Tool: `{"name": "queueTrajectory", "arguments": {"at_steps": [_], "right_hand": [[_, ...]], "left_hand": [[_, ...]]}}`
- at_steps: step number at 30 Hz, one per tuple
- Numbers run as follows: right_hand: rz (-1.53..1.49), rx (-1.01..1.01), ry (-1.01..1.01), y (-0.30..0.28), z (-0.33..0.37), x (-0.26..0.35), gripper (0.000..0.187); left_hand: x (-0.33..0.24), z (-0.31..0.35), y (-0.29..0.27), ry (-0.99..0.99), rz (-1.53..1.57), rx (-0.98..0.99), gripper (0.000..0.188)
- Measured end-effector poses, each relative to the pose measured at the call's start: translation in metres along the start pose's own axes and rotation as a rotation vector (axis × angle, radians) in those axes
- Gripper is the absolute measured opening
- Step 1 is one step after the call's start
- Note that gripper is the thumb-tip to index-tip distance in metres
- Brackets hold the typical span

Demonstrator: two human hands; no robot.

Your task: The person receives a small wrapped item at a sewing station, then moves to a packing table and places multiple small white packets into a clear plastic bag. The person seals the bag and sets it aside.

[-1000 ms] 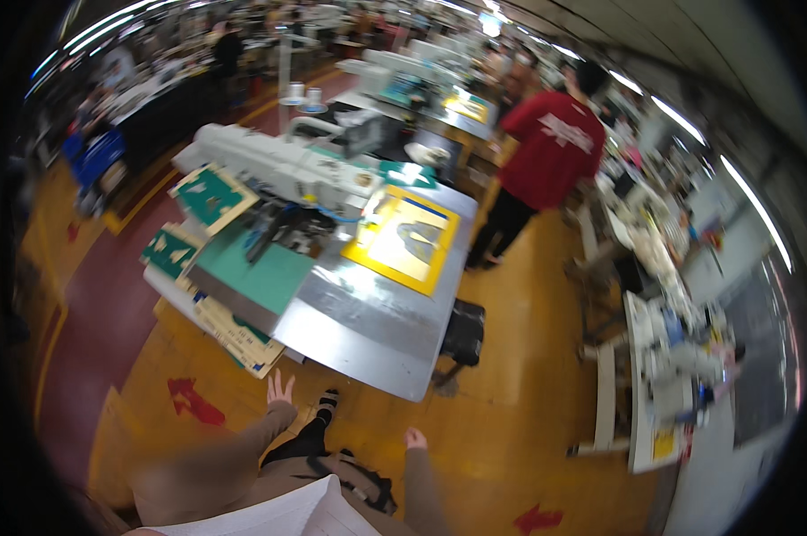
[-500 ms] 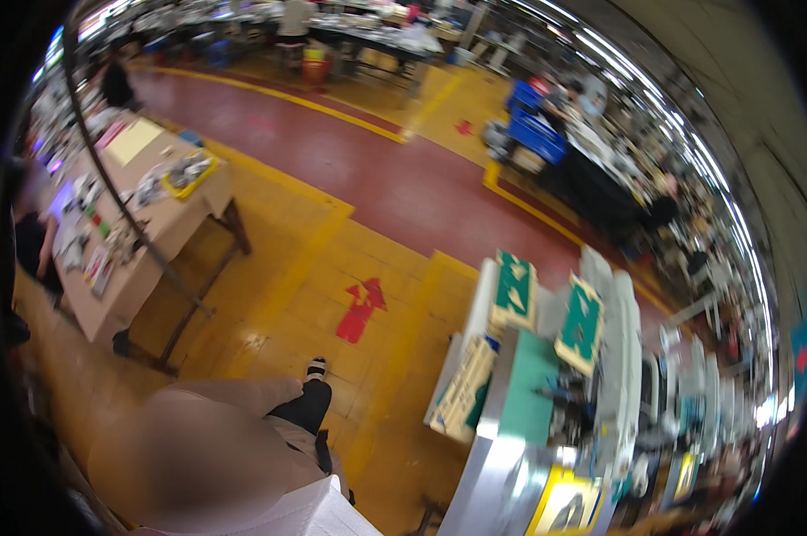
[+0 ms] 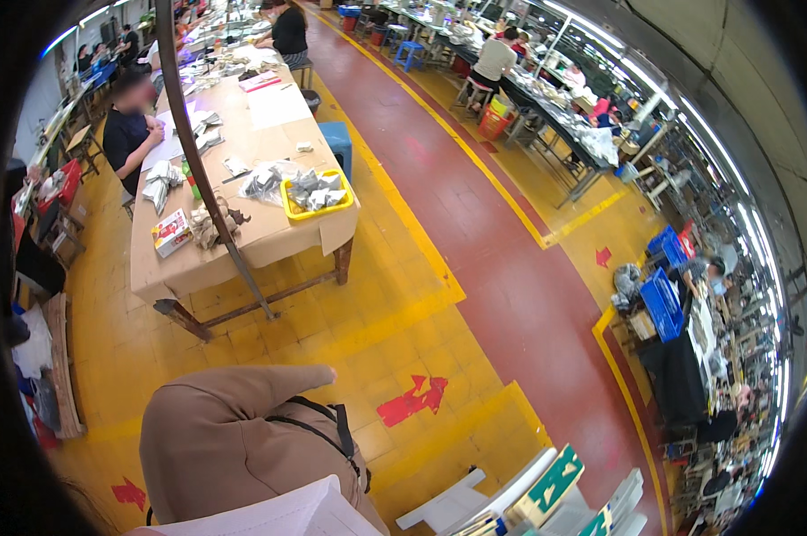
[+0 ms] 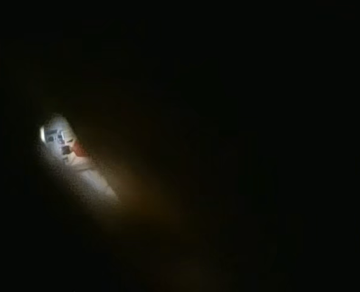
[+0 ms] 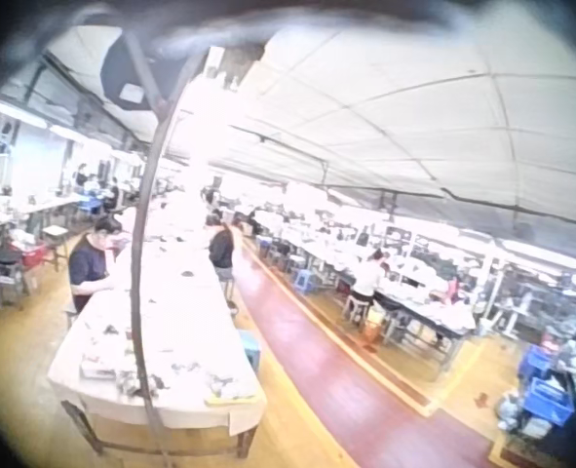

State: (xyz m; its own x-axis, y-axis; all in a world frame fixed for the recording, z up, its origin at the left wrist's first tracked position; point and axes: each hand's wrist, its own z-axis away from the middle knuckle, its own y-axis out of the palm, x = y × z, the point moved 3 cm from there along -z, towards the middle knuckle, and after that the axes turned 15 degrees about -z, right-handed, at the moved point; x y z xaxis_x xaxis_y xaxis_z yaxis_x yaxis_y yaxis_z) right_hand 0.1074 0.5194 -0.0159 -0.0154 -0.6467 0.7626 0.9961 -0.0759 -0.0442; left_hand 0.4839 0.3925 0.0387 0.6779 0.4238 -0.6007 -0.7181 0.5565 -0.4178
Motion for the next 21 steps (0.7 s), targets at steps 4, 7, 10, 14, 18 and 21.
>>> {"name": "queueTrajectory", "arguments": {"at_steps": [4, 7, 10, 14, 18, 21], "right_hand": [[0.076, 0.070, 0.031, 0.014, -0.056, 0.045, 0.022], [0.131, 0.117, 0.031, 0.012, -0.116, 0.082, 0.023], [0.202, 0.181, 0.008, 0.002, -0.193, 0.118, 0.023], [0.328, 0.275, 0.042, 0.036, -0.300, 0.192, 0.023], [0.498, 0.385, 0.083, 0.080, -0.392, 0.311, 0.022], [0.647, 0.437, 0.091, 0.103, -0.470, 0.400, 0.022]], "left_hand": [[0.002, -0.029, -0.049, -0.048, 0.091, -0.129, 0.038], [0.018, -0.061, -0.067, -0.150, 0.083, -0.166, 0.037], [0.047, -0.088, -0.060, -0.315, 0.080, -0.142, 0.035], [0.068, -0.114, -0.047, -0.519, 0.102, -0.057, 0.034], [0.054, -0.175, -0.064, -0.508, -0.018, -0.054, 0.033], [-0.020, -0.227, -0.140, -0.391, 0.341, -0.344, 0.036]]}}
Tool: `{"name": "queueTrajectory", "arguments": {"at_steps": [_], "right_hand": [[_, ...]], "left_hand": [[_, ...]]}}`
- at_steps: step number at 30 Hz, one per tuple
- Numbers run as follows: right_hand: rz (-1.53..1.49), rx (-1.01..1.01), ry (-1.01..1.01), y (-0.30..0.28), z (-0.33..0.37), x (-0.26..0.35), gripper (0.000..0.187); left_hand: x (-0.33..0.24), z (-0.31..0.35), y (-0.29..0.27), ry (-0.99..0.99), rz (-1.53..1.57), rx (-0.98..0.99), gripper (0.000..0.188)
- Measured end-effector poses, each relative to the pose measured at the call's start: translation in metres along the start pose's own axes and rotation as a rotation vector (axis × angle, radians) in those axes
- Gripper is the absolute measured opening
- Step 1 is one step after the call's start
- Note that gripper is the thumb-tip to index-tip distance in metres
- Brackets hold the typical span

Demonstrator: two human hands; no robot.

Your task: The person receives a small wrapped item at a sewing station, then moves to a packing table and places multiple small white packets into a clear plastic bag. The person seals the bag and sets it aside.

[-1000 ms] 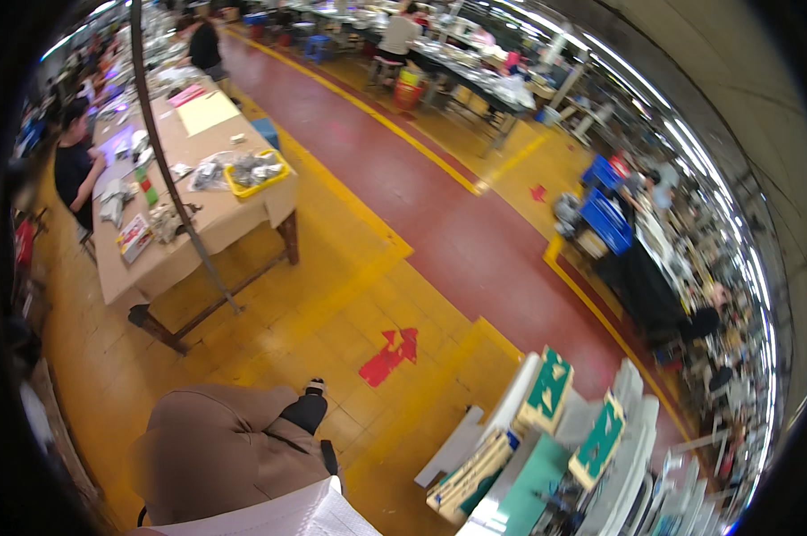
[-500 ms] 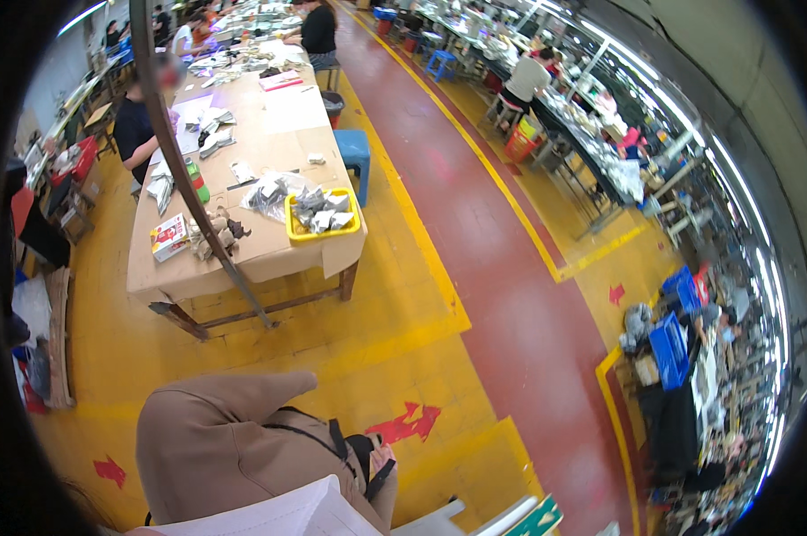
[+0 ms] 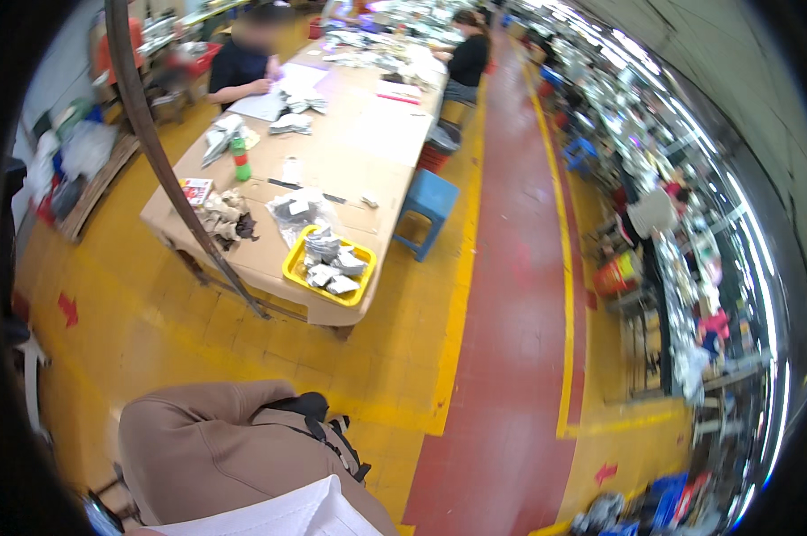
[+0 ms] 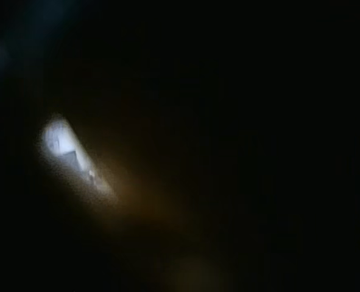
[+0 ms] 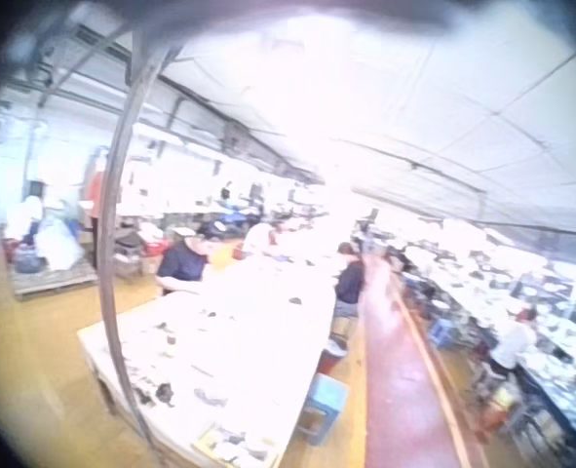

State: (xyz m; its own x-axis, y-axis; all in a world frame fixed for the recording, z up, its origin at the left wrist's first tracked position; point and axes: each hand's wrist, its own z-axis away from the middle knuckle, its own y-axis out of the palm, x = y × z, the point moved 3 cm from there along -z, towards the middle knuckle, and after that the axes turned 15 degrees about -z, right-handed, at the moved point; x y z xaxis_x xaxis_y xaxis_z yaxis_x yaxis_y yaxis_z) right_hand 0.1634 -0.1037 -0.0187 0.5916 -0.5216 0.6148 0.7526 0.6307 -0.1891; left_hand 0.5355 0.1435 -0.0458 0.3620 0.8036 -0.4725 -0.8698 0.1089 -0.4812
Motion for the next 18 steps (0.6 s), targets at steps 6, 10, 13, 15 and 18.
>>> {"name": "queueTrajectory", "arguments": {"at_steps": [6, 10, 13, 15, 18], "right_hand": [[0.295, 0.099, -0.049, -0.087, -0.122, 0.176, 0.022], [0.300, 0.041, -0.146, -0.103, -0.198, 0.325, 0.023], [1.446, 0.217, -0.242, -0.091, -0.224, 0.409, 0.024], [2.472, 0.687, -0.495, -0.072, -0.223, 0.404, 0.025], [1.311, 0.436, 0.053, -0.054, -0.259, 0.406, 0.024]], "left_hand": [[-0.184, -0.055, -0.107, 0.268, 0.391, -0.251, 0.042], [-0.220, -0.121, -0.174, 0.172, 0.600, -0.213, 0.042], [-0.226, -0.194, -0.249, 0.048, 0.720, -0.389, 0.049], [-0.234, -0.252, -0.313, -0.013, 0.777, -0.569, 0.063], [-0.198, -0.296, -0.391, -0.217, 1.058, -0.983, 0.087]]}}
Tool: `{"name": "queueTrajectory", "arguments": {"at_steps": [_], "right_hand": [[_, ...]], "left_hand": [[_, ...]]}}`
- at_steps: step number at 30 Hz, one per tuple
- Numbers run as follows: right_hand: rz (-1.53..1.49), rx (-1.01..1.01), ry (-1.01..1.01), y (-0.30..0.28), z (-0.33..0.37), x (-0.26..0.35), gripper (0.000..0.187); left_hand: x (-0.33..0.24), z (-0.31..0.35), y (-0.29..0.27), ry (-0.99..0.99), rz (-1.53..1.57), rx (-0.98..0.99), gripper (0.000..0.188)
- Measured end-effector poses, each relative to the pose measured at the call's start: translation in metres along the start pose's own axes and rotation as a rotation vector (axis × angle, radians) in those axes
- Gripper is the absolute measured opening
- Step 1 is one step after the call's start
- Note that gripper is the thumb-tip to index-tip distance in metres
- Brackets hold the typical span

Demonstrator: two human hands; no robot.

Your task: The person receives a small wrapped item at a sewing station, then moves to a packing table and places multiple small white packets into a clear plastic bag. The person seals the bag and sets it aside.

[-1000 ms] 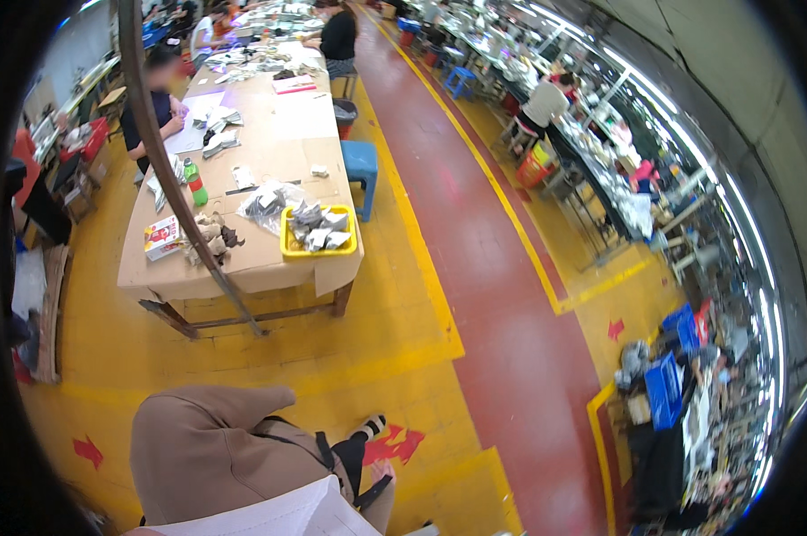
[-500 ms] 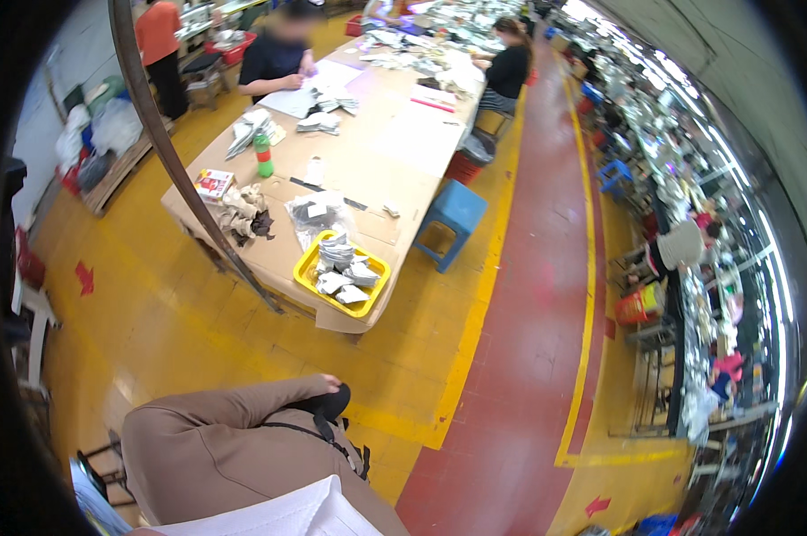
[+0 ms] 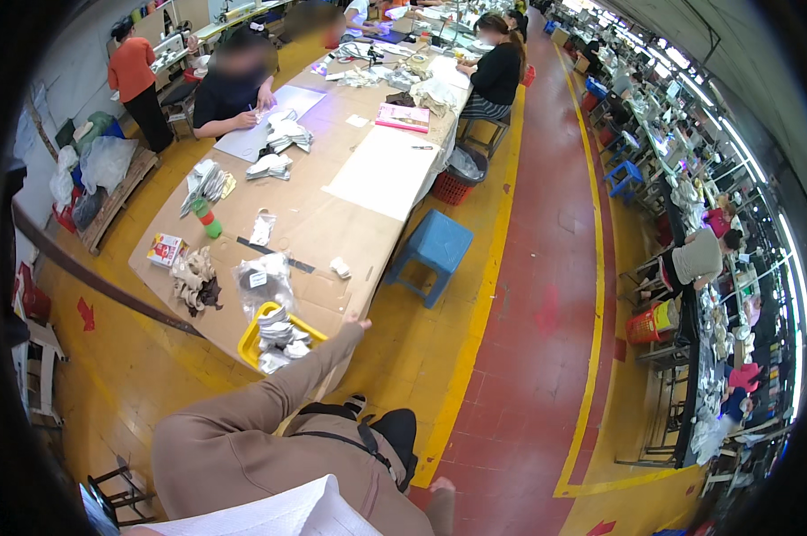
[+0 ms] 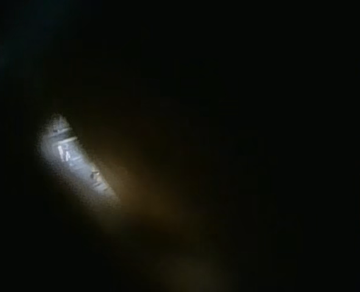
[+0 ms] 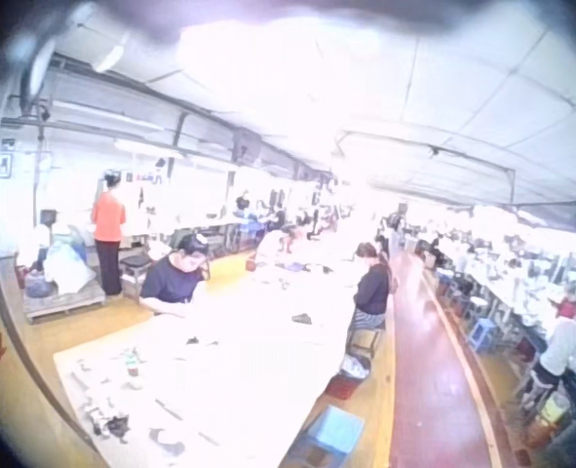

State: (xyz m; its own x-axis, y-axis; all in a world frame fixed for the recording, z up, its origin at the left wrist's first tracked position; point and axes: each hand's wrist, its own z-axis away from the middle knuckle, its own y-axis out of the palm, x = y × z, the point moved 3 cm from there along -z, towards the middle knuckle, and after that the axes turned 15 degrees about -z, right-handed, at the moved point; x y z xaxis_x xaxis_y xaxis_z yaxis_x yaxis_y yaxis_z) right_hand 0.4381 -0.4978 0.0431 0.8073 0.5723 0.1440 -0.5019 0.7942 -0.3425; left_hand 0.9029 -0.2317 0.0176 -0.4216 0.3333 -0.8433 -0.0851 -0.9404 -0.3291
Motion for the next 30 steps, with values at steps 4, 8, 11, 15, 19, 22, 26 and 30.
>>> {"name": "queueTrajectory", "arguments": {"at_steps": [4, 8, 11, 15, 19, 22, 26, 30], "right_hand": [[-0.558, -0.107, 0.041, -0.047, -0.043, 0.021, 0.023], [-0.494, -0.133, -0.002, -0.136, -0.084, 0.011, 0.022], [-0.352, -0.113, -0.004, -0.227, -0.110, 0.006, 0.022], [0.189, -0.055, -0.039, -0.369, -0.166, 0.026, 0.022], [1.093, -0.130, -0.067, -0.559, -0.224, 0.068, 0.021], [-0.147, -0.483, -0.110, -0.722, -0.291, 0.148, 0.019], [-0.817, -0.488, -0.666, -0.794, -0.368, 0.341, 0.020], [-1.127, 0.265, -0.782, -0.733, -0.357, 0.501, 0.027]], "left_hand": [[-0.033, -0.098, -0.012, -0.518, -0.017, -0.403, 0.092], [-0.028, -0.149, -0.006, -0.551, -0.176, -0.630, 0.083], [-0.018, -0.170, -0.015, -0.622, -0.078, -0.601, 0.071], [0.004, -0.163, -0.042, -0.588, 0.131, -0.735, 0.055], [-0.047, -0.143, -0.005, -0.825, -0.131, -0.767, 0.065], [-0.063, -0.152, 0.005, -0.910, -0.100, -0.821, 0.064], [-0.050, -0.185, 0.001, -0.850, -0.081, -0.986, 0.056], [-0.097, -0.230, 0.018, -0.560, 0.324, -1.035, 0.041]]}}
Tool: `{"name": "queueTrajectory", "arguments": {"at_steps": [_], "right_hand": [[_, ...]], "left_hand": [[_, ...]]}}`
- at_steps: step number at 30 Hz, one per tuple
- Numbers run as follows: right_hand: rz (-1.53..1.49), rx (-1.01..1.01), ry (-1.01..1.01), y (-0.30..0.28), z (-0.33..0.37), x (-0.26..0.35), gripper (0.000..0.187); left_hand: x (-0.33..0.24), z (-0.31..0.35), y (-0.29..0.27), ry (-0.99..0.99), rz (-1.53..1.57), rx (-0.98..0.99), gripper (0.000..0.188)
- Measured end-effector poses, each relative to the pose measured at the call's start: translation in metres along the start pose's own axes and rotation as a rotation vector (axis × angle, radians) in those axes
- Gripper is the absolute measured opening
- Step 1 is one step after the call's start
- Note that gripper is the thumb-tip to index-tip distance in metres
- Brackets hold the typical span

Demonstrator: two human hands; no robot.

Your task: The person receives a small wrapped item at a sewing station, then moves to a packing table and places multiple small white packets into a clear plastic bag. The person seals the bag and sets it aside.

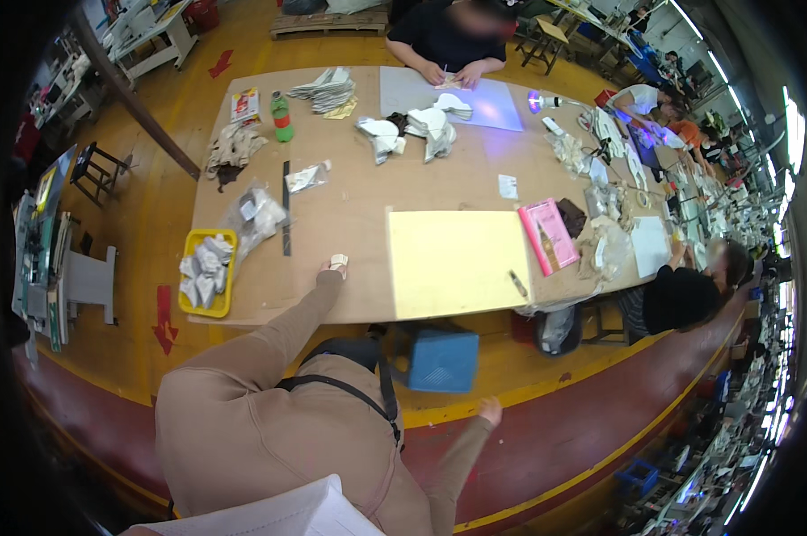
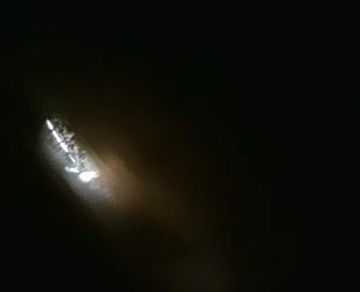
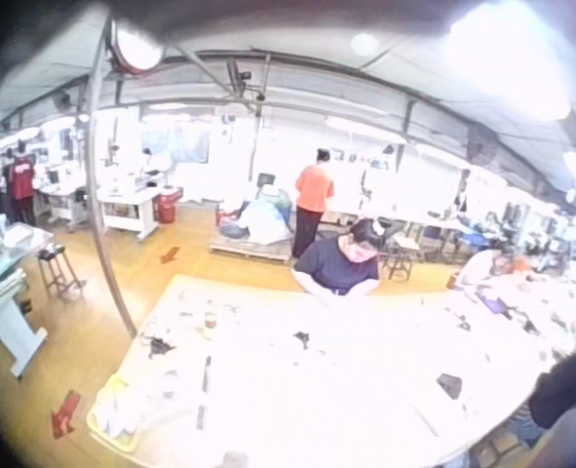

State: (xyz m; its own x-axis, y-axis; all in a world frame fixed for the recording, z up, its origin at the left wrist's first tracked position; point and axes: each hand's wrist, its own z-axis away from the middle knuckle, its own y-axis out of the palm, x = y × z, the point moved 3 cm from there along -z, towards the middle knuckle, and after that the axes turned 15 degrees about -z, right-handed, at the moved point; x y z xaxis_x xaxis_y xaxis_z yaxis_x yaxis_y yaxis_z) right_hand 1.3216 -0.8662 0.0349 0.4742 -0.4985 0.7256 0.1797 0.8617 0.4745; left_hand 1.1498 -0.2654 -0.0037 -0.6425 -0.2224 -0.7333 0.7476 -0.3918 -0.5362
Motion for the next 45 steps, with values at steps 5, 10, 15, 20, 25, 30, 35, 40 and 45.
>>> {"name": "queueTrajectory", "arguments": {"at_steps": [5, 10, 15, 20, 25, 30, 35, 40, 45], "right_hand": [[0.984, 0.331, 0.493, 0.121, -0.006, -0.108, 0.040], [0.942, 0.463, 0.633, 0.142, -0.028, -0.127, 0.033], [1.292, 0.077, 0.184, 0.090, -0.093, -0.051, 0.025], [0.664, -0.002, 0.233, -0.012, -0.162, 0.016, 0.021], [0.710, -0.035, 0.130, -0.051, -0.241, 0.096, 0.018], [0.817, 0.057, 0.080, -0.077, -0.321, 0.177, 0.019], [0.371, -0.149, -0.187, -0.070, -0.410, 0.227, 0.017], [0.489, -0.266, -0.446, 0.053, -0.379, 0.263, 0.023], [0.463, -0.174, -0.485, 0.171, -0.344, 0.230, 0.029]], "left_hand": [[-0.129, 0.037, 0.047, 0.104, 0.208, 0.180, 0.043], [-0.211, 0.031, 0.104, 0.341, 0.121, 0.214, 0.043], [-0.208, 0.022, 0.128, 0.393, 0.065, 0.177, 0.047], [-0.210, 0.061, 0.158, 0.341, -0.693, -0.217, 0.061], [-0.245, 0.130, 0.248, 0.299, -0.769, -0.409, 0.076], [-0.280, 0.204, 0.346, -0.065, -0.996, -0.131, 0.085], [-0.294, 0.191, 0.364, 0.235, -1.039, 0.011, 0.090], [-0.275, 0.139, 0.363, 0.224, -0.918, -0.108, 0.084], [-0.276, 0.076, 0.358, 0.417, -0.863, -0.190, 0.078]]}}
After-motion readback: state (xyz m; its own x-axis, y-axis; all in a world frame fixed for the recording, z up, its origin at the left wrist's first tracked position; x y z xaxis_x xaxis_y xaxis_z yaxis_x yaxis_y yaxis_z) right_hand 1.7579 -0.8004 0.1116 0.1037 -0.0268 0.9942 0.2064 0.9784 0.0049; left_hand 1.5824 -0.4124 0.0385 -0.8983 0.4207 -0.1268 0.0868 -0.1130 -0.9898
